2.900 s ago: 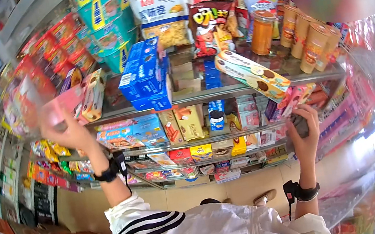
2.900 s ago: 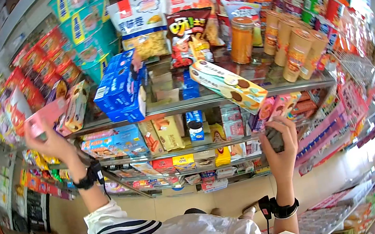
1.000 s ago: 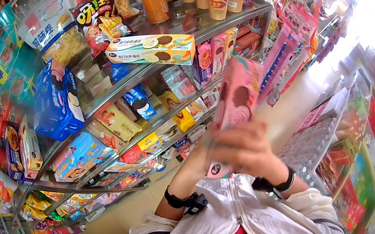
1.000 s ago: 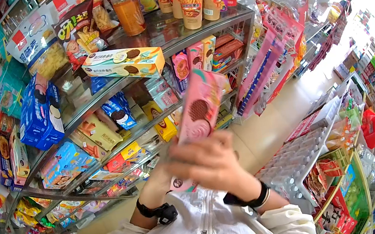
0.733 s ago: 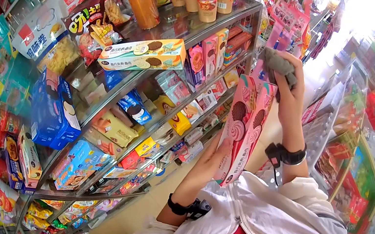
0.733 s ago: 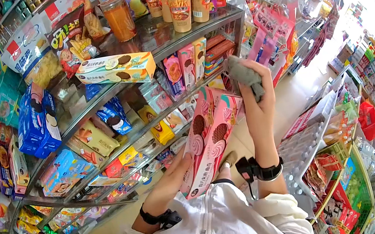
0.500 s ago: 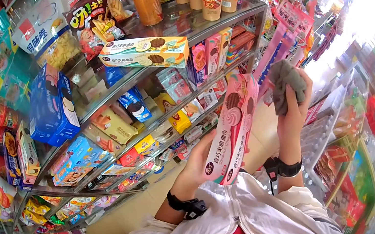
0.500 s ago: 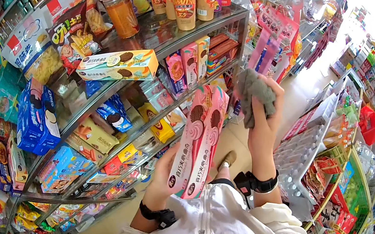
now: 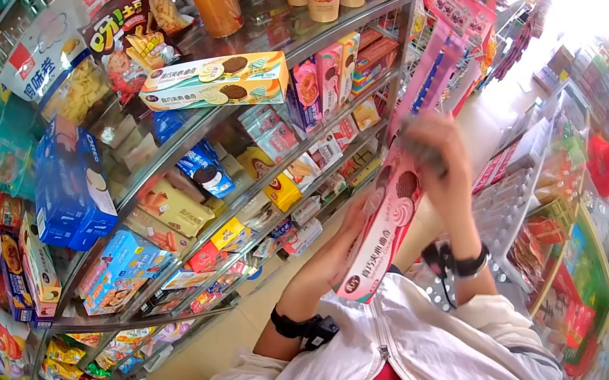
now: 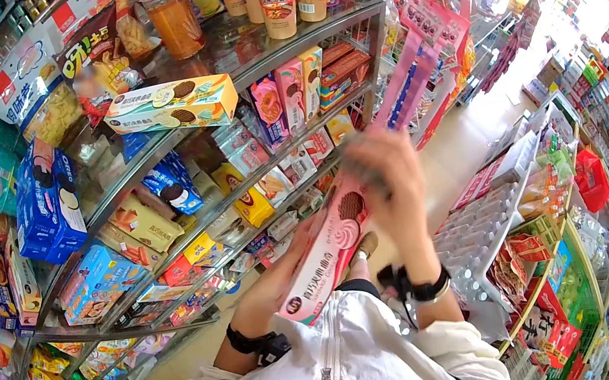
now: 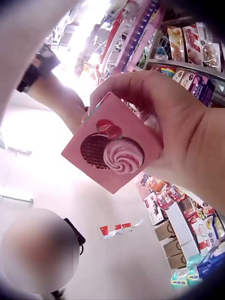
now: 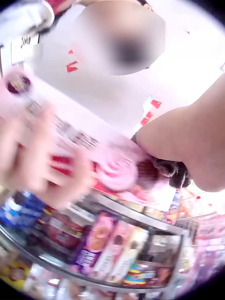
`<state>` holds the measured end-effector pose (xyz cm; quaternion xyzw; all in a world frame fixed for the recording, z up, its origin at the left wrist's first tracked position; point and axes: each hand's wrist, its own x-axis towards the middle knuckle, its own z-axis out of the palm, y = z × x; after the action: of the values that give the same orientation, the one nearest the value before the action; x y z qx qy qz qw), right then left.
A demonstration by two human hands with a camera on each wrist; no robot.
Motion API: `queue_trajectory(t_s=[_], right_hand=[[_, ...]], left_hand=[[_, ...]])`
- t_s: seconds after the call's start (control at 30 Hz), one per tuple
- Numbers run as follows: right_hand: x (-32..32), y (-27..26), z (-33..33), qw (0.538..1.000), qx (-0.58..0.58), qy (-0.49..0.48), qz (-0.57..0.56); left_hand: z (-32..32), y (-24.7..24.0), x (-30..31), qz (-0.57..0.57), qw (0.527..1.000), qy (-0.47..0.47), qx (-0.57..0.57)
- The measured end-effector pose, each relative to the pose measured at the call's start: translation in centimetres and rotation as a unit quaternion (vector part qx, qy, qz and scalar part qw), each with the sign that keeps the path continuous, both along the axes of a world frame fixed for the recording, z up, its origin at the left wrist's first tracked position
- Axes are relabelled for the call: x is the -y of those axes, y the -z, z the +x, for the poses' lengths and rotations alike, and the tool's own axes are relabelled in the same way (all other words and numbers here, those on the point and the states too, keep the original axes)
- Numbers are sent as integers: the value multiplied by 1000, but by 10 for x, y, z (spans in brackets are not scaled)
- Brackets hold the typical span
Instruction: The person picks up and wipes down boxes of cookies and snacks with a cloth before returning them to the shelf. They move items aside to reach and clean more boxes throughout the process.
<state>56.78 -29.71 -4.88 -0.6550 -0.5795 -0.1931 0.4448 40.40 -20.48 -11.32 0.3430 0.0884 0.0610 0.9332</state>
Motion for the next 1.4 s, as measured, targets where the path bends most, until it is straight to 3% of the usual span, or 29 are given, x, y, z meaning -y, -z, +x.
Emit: queue_trajectory(t_s=[0.03, 0.1, 0.17, 0.2, 0.23, 0.27, 0.37, 0.4, 0.47, 0.53, 0.6, 0.63, 0.67, 0.7, 0.77, 0.83, 0.9, 0.93, 0.97, 1.03, 1.1, 1.17, 1.2, 1.23, 1.27, 1.33, 1.4], right_hand=[[-2, -1, 20, 998, -33, 24, 38], [3, 5, 43, 994, -82, 54, 58], [10, 11, 50, 933, -333, 93, 103], [13, 10, 45, 934, -331, 89, 97], [16, 8, 38, 927, -351, 96, 94], [18, 8, 31, 918, -371, 103, 92], [22, 13, 13, 924, -374, 44, 64], [21, 19, 5, 931, -360, 6, 56], [19, 20, -18, 950, -309, -47, 8], [15, 32, -40, 952, -244, -183, -7], [16, 32, -63, 950, -131, -275, -72], [20, 26, -80, 945, -88, -279, -147], [21, 31, -89, 951, -31, -266, -158], [21, 37, -92, 953, 27, -251, -167], [17, 41, -75, 967, 7, -206, -153], [3, 19, -46, 990, 2, -131, -59], [-6, 11, -11, 999, 5, -43, -9], [-8, 10, 7, 1000, 6, 11, 2], [-9, 13, 19, 998, -47, 33, 17], [-4, 24, 36, 993, -100, 59, 24], [-1, 42, 47, 960, -263, 82, 51], [8, 54, 40, 957, -275, 79, 56], [11, 51, 30, 949, -305, 64, 52], [14, 46, 20, 940, -335, 50, 51], [16, 39, 11, 960, -274, 29, 53], [24, 23, -7, 970, -229, -65, 41], [32, 25, -29, 952, -253, -172, 6]], left_hand=[[2, 7, 2, 86, 995, -13, 44], [-2, 7, 6, 135, 991, -21, 14], [-2, 15, 0, 181, 983, -37, -14], [-3, 19, -7, -21, 997, 58, 36], [-6, 21, -11, -220, 960, 151, 87], [-14, 21, -11, -202, 972, 110, 35], [-18, 4, -9, -107, 994, 35, 0], [-15, 10, -9, -149, 986, 45, 55], [-6, 10, -4, -193, 979, 50, 37], [-1, 8, -3, -235, 970, 59, 23], [-4, -2, 2, -71, 997, -39, -3], [-6, -4, 3, 12, 996, -88, -18], [5, 43, -12, -281, 960, 14, 7], [5, 42, -10, -280, 960, 15, 6], [4, 41, 4, -202, 978, -40, -45], [4, 39, 13, -122, 983, -97, -92], [2, 48, 2, -136, 983, 115, -36], [0, 48, 2, -57, 987, 133, -70], [-2, 48, 5, -56, 987, 136, -71], [-4, 44, 14, -42, 984, 42, -171], [-6, 31, 14, -61, 987, -12, -146], [-11, 27, 8, -232, 972, 11, -31], [-15, 37, 2, -282, 956, 67, 37], [-17, 35, 2, -283, 956, 63, 38], [-18, 32, 2, -250, 965, 62, 56], [-20, 37, 2, -219, 971, 59, 73], [-17, 62, -2, -242, 968, 48, 54]])
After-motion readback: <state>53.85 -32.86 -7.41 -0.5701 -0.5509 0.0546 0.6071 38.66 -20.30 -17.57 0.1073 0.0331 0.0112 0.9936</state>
